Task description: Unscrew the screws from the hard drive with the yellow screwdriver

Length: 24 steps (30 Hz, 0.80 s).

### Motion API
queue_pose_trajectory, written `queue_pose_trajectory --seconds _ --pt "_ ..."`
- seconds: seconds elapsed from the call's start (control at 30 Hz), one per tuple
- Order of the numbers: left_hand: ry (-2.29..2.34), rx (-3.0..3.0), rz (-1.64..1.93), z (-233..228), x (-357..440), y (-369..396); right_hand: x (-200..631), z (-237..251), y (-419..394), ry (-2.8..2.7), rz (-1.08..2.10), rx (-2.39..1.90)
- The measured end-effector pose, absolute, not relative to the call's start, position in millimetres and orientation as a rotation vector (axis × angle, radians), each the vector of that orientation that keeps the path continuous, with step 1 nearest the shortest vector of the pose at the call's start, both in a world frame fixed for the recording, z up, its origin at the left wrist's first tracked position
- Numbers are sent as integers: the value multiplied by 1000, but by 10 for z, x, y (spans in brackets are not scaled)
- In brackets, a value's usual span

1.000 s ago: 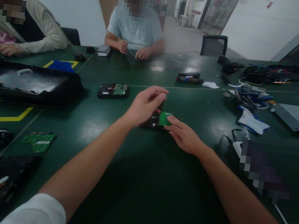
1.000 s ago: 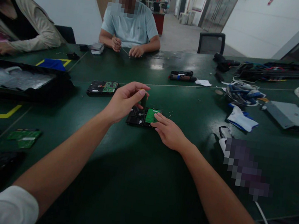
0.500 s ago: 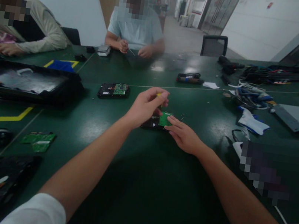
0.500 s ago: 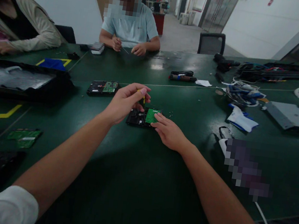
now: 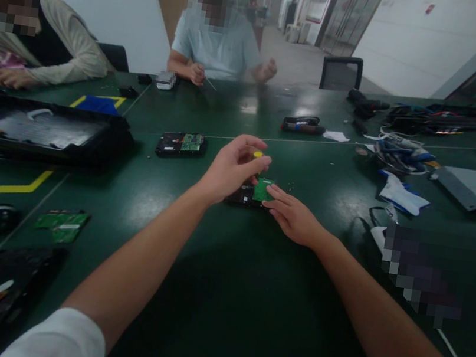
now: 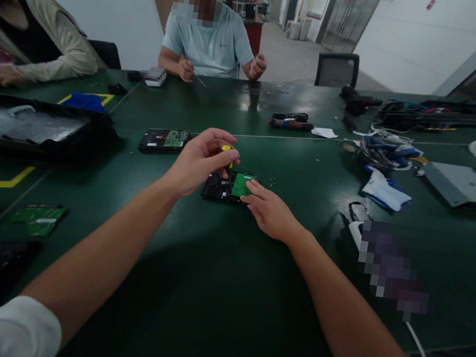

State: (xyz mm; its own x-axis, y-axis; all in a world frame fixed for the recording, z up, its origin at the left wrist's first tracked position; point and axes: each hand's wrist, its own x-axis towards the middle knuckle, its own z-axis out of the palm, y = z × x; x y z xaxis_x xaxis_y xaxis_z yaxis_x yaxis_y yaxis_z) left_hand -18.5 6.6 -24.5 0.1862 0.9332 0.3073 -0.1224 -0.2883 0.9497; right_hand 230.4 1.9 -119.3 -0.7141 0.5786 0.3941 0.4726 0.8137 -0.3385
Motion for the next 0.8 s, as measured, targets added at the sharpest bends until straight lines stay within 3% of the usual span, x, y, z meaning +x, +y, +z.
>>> queue_pose_trajectory --seconds 0.8 --pt "860 1469 1318 -249 -194 70 2297 -1156 -6 -2540 289 -810"
